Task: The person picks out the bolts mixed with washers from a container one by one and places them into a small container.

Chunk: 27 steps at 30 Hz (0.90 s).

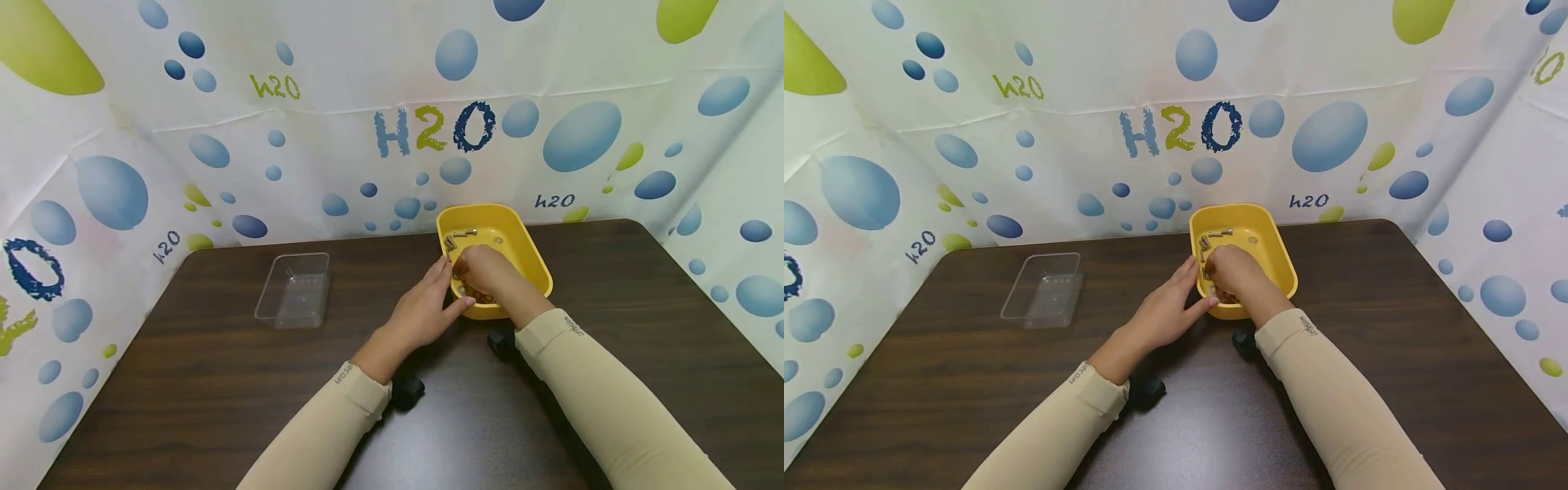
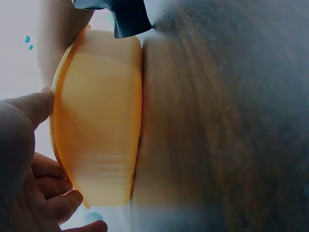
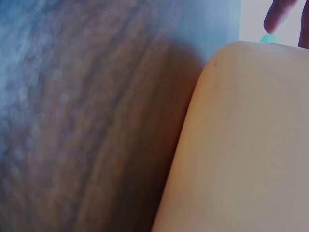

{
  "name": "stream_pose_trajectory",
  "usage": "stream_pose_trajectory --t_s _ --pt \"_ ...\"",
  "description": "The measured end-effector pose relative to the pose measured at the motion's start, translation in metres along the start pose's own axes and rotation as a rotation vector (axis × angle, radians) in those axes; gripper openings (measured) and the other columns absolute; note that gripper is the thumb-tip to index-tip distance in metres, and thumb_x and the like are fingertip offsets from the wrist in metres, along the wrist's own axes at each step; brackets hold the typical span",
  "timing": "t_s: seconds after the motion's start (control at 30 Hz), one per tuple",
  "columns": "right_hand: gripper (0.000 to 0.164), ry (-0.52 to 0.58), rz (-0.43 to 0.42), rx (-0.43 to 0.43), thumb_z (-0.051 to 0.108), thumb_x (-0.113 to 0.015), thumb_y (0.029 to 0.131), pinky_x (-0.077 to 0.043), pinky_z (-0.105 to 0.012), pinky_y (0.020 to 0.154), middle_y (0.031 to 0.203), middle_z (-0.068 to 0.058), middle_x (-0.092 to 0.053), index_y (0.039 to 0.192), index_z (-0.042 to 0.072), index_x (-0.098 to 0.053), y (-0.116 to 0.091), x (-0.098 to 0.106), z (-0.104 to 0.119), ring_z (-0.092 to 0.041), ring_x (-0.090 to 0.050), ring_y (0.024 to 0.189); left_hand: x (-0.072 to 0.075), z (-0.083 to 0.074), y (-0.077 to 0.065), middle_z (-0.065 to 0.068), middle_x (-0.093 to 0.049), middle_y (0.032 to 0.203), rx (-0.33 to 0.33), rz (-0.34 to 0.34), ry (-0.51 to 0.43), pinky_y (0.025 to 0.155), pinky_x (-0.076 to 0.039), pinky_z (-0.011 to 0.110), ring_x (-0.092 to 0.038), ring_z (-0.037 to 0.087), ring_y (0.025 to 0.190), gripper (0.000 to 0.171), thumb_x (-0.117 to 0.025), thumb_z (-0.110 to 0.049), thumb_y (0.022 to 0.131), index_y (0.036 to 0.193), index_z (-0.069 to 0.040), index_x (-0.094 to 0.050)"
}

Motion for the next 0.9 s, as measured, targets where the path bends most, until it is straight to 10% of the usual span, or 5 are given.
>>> stream_pose_trajectory --t_s 0.6,0.9 --pt "0.019 0.033 0.081 0.046 0.019 -0.058 0.1 -0.053 -0.026 0.06 0.078 -0.005 -0.064 0.104 0.004 -0.07 -0.001 -0.009 0.003 -0.017 -0.062 0.064 -0.001 0.003 0.0 0.005 -0.01 0.166 -0.007 -0.005 0.003 0.118 -0.03 0.041 -0.015 0.017 0.152 0.083 -0.045 -0.059 0.098 0.159 -0.012 -0.015" --pt "0.024 0.149 0.054 -0.017 0.026 -0.049 0.104 -0.054 -0.032 0.071 0.09 -0.009 -0.063 0.113 0.005 -0.056 -0.006 -0.009 -0.006 -0.022 -0.062 0.077 -0.002 0.002 -0.001 0.006 -0.012 0.166 -0.009 0.02 0.026 0.12 -0.026 0.04 -0.013 0.019 0.153 0.083 -0.045 -0.059 0.097 0.158 -0.012 -0.017"
Point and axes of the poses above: each hand's wrist, its own y-axis towards the middle knuckle, its own x-axis out of the back of the hand, z = x × y, the point moved 9 cm from there along y, towards the middle knuckle
